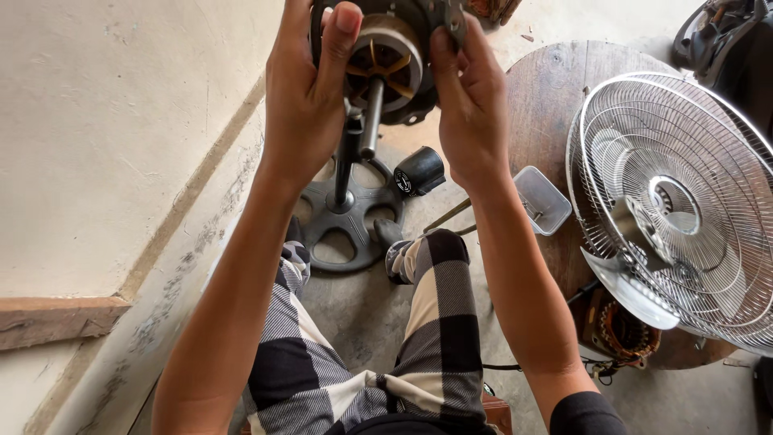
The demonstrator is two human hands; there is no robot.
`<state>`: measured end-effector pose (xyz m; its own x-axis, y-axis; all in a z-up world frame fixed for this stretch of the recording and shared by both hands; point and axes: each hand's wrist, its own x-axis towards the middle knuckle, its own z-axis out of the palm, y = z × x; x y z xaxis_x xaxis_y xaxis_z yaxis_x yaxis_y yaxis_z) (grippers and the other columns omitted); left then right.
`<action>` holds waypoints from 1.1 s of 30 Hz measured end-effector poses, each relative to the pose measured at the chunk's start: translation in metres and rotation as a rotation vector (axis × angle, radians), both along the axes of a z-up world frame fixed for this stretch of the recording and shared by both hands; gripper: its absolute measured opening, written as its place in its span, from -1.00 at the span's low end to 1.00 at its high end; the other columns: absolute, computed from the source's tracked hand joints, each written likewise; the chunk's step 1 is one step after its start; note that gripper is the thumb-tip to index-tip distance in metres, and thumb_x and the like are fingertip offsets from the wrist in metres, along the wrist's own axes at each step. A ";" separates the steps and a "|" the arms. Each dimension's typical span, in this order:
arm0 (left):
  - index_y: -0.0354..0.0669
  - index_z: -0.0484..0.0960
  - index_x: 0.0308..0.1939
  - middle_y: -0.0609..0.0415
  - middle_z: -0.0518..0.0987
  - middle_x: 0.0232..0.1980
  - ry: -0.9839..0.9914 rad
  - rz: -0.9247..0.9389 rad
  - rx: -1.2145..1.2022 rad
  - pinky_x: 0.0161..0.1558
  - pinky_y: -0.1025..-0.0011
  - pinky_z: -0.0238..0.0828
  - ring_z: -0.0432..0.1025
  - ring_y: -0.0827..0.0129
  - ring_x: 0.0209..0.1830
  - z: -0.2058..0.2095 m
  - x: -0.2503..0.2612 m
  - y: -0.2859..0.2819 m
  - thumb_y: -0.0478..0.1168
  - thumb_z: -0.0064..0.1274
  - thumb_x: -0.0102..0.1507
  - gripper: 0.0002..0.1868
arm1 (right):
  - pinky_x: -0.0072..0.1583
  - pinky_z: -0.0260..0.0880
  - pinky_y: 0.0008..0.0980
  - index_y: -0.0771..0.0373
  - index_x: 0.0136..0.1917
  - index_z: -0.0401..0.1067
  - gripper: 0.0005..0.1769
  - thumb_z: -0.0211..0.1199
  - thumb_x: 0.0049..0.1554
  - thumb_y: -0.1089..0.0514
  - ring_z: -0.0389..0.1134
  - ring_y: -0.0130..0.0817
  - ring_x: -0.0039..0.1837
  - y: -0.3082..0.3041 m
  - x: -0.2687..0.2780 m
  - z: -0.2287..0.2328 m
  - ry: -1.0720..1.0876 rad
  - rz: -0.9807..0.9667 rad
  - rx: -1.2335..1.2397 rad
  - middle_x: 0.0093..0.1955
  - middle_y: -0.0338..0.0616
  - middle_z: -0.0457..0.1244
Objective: The person disassembles an electric fan motor, removes the stator from the rotor, and reassembles the motor onto the fan stand. They use a screwdriver to remove and tighten screws, handling the motor housing, rotor, and stand components.
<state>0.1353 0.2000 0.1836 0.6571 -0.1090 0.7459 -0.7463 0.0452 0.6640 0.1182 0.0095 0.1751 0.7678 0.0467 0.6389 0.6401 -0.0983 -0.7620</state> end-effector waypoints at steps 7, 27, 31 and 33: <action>-0.27 0.43 0.28 0.05 0.57 -0.06 0.091 0.054 0.103 -0.11 0.44 0.45 0.48 0.52 -0.11 -0.007 -0.025 0.014 0.29 -0.28 0.49 -0.32 | 0.01 0.35 -0.55 0.33 0.23 0.45 -0.67 -0.01 0.50 0.05 0.29 -0.63 -0.04 0.008 -0.026 -0.008 0.193 0.086 0.102 -0.03 -0.29 0.36; -0.27 0.51 0.18 -0.01 0.63 -0.13 0.844 -0.577 -0.281 -0.22 0.49 0.51 0.59 0.39 -0.18 -0.102 -0.097 0.007 -0.03 0.15 0.35 -0.55 | -0.13 0.46 -0.51 0.33 0.16 0.49 -0.70 0.07 0.43 0.07 0.42 -0.55 -0.15 -0.017 -0.050 0.000 0.312 0.053 0.269 -0.08 -0.20 0.40; -0.31 0.53 0.14 -0.07 0.64 -0.19 0.921 -0.747 -0.496 -0.33 0.49 0.47 0.56 0.37 -0.32 -0.104 -0.108 0.004 0.01 -0.05 0.43 -0.57 | -0.01 0.57 -0.42 0.39 0.17 0.47 -0.69 0.06 0.43 0.10 0.49 -0.46 -0.07 -0.019 -0.050 0.000 0.357 0.107 0.350 -0.02 -0.12 0.43; -0.36 0.56 0.07 -0.13 0.64 -0.26 1.000 -0.825 -0.604 -0.41 0.50 0.44 0.52 0.37 -0.44 -0.107 -0.109 0.000 0.03 -0.14 0.45 -0.54 | 0.01 0.58 -0.40 0.39 0.17 0.46 -0.70 0.06 0.43 0.11 0.50 -0.45 -0.05 -0.020 -0.051 0.000 0.351 0.143 0.341 -0.02 -0.11 0.42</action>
